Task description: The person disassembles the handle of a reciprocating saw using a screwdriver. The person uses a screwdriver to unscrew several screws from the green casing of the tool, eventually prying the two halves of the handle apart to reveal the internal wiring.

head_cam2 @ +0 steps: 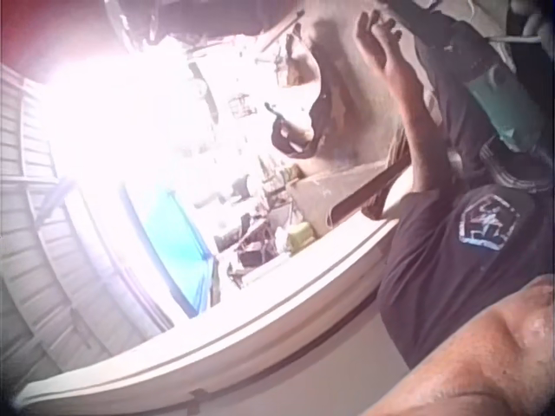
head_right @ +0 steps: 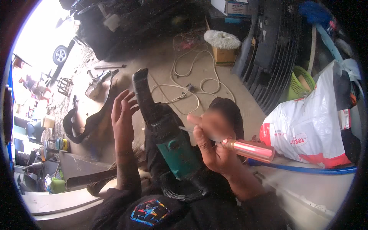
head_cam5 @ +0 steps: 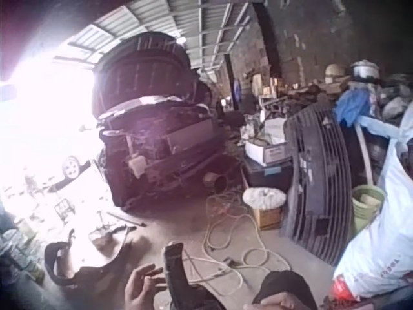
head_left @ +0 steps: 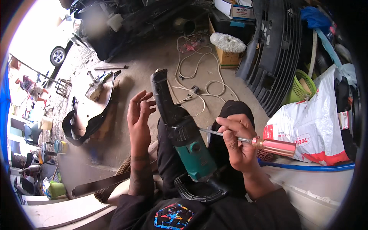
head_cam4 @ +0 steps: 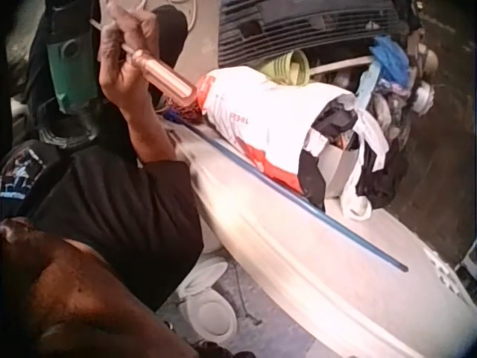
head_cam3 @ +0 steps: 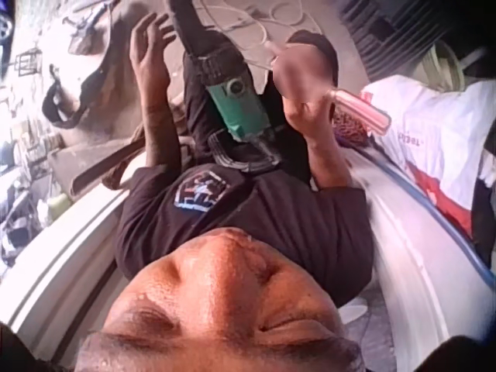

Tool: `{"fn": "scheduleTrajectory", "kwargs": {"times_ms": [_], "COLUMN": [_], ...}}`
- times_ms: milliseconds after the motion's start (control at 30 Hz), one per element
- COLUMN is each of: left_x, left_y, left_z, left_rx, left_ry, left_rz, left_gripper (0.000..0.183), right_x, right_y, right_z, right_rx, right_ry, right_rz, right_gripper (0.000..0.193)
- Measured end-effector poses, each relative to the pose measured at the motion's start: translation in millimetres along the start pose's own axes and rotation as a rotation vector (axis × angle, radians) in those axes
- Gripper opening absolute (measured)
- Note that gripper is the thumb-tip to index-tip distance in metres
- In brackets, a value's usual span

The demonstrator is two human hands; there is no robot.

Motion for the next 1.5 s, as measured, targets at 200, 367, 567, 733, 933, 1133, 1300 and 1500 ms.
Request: {"fn": "scheduleTrajectory", "kwargs": {"times_ms": [200,367,567,733,933,1133,1300,1500], "left_x": [35.0,57.4,46.5,48.5,32.3,18.0,14.5,8.0], "left_y": [-45.8,-83.6,-39.6,-27.1,5.9,43.3,39.9,14.6], "left_z": [60.9,169.2,167.5,63.7,-8.7,6.3,19.4,31.5], "left_rx": [-0.052,-0.116,-0.308,-0.153,0.056,-0.123,-0.372,-0.348], "left_ry": [-0.106,-0.362,-0.358,0.011,0.086,-0.225,-0.137,-0.056], "left_rz": [-0.090,-0.158,-0.030,-0.035,0.049,0.358,0.269,0.189], "left_gripper": [0.045,0.042,0.026,0.026,0.044,0.056,0.049,0.057], "right_x": [1.6,-8.5,-23.3,-12.6,-3.0,5.6,6.1,0.8], "right_y": [11.3,14.7,4.4,9.9,26.3,5.4,-3.8,21.2], "right_z": [-17.0,-39.3,-48.2,-44.9,-33.4,-21.5,-29.6,-29.7], "right_rx": [-0.020,-0.157,-0.005,-0.119,0.049,0.313,0.251,0.413], "right_ry": [0.001,0.050,0.274,0.124,0.144,0.171,0.271,0.297], "right_rz": [0.055,0.025,-0.190,-0.228,-0.037,-0.140,0.028,0.072], "right_gripper": [0.020,0.020,0.024,0.046,0.048,0.042,0.037,0.022]}}
Point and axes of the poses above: each hand's wrist, its own x-axis towards the middle knuckle, its own y-axis out of the palm, z = x × y, the point moved 5 cm from there along x, towards the middle knuckle, and after that the axes turned 5 degrees about -y, right-handed, at the moved point
